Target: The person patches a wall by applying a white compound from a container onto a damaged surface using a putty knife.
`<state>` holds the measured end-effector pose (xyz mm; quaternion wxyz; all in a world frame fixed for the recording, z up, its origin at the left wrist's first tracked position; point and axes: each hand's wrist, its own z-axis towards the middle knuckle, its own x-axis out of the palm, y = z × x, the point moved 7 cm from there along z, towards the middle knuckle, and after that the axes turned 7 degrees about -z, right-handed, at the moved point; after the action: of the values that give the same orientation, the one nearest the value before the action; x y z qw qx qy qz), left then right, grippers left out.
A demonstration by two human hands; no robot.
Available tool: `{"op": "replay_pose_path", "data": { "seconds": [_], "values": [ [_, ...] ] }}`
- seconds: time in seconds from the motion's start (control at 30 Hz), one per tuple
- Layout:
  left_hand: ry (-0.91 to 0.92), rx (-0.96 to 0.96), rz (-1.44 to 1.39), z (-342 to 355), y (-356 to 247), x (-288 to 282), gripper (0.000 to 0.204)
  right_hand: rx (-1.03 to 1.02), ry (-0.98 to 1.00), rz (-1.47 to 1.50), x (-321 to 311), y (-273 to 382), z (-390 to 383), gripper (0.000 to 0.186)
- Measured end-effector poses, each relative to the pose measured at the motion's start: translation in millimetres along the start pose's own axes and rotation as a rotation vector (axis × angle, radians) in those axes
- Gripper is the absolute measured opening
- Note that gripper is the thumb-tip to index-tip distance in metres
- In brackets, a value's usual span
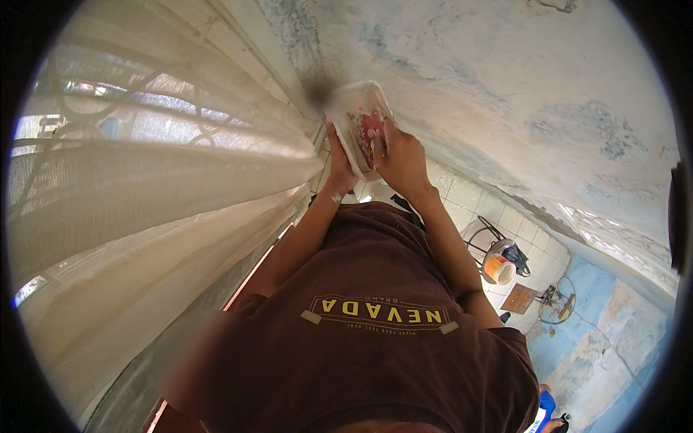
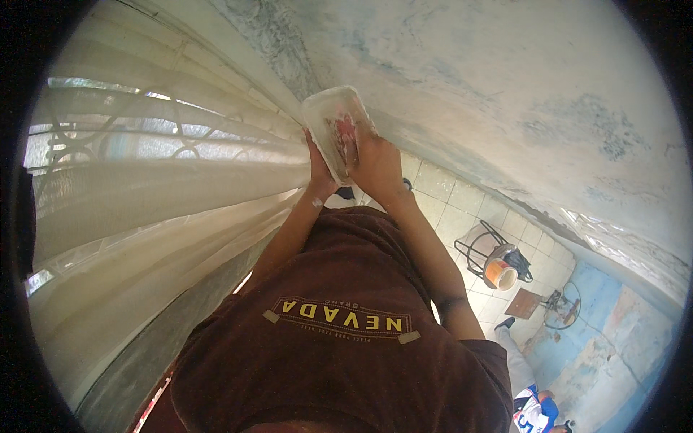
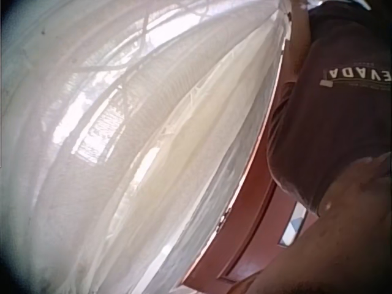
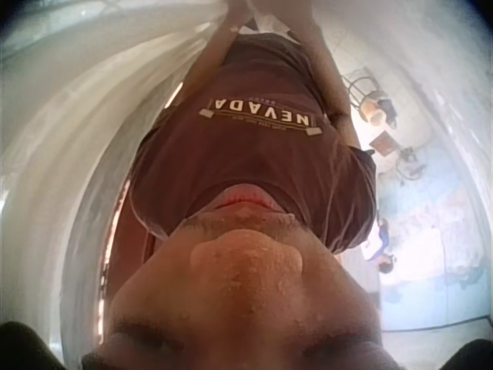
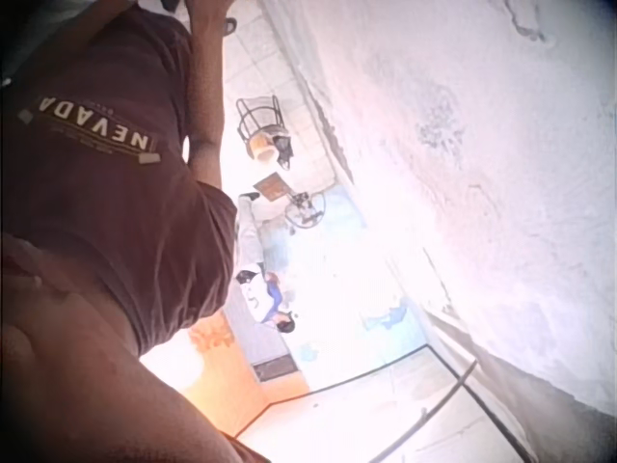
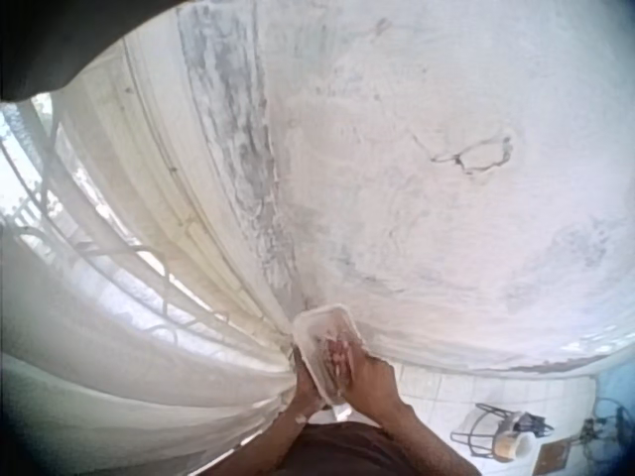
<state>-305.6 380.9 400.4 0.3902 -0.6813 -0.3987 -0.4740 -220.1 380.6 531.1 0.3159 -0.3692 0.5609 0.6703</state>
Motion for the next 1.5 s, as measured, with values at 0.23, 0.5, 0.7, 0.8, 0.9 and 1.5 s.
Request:
{"op": "replay_pose_path", "data": {
  "seconds": [0.23,0.5,0.7,0.8,0.9,1.5],
  "values": [
    [-0.025,0.048,-0.011,1,-3,2,0.085,0.041,-0.275,0.137,-23,1,4,0.018],
    [-0.011,0.030,-0.023,1,-5,-1,0.078,0.018,-0.125,0.023,-18,12,6,0.021],
    [-0.038,0.024,0.082,7,-4,-9,0.078,0.025,0.073,-0.113,10,-7,7,0.019],
    [0.023,0.063,0.077,-1,-12,-5,0.076,0.107,-0.209,0.362,-19,-30,2,0.023],
    [0.004,0.044,0.002,-7,-18,-2,0.075,0.416,-0.115,1.055,2,-69,-4,0.025],
    [-0.182,0.086,0.125,-21,-34,-42,0.077,0.766,-0.422,2.093,137,-212,118,0.030]
  ]
}}
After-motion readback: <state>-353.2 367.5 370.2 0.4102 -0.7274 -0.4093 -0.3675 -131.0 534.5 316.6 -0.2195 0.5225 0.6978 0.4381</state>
